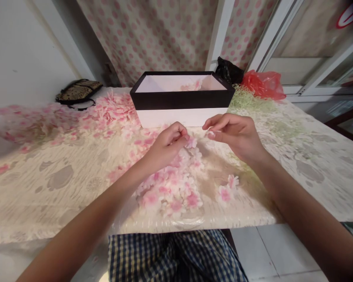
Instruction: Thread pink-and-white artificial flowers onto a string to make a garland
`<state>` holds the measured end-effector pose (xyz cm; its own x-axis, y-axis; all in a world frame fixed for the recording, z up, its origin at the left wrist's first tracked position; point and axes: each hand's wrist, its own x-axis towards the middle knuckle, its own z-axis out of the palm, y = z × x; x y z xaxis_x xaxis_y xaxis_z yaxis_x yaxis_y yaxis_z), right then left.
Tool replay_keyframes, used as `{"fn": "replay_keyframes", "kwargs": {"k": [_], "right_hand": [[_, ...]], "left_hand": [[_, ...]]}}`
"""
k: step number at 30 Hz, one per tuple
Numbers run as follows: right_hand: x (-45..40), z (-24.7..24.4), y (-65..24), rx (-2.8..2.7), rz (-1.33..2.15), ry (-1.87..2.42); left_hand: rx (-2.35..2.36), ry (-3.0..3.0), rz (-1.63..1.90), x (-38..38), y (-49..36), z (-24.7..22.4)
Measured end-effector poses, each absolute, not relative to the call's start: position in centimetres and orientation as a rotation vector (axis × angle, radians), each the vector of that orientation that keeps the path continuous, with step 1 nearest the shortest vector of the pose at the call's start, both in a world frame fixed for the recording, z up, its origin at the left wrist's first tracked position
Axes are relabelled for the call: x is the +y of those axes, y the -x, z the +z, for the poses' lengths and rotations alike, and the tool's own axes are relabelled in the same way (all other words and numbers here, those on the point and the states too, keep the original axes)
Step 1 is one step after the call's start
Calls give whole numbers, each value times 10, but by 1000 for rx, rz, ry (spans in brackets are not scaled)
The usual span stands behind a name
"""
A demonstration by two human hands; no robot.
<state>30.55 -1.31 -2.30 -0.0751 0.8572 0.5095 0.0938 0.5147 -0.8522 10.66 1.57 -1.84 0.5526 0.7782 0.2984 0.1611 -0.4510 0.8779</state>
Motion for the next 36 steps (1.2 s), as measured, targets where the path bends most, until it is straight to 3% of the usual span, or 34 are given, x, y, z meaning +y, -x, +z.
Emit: {"fn": "replay_keyframes", "kwargs": {"k": [18,31,36], "right_hand": [[-13,-34,-295,-1841,516,880],[-12,-37,-296,-1854,774,1013],[-13,-34,-296,-1815,746,973]], "left_hand": [[646,-2154,902,14,-108,-28],[717,-2475,680,10,-103,-28],[731,-2376,822,10,-106,-30]]}}
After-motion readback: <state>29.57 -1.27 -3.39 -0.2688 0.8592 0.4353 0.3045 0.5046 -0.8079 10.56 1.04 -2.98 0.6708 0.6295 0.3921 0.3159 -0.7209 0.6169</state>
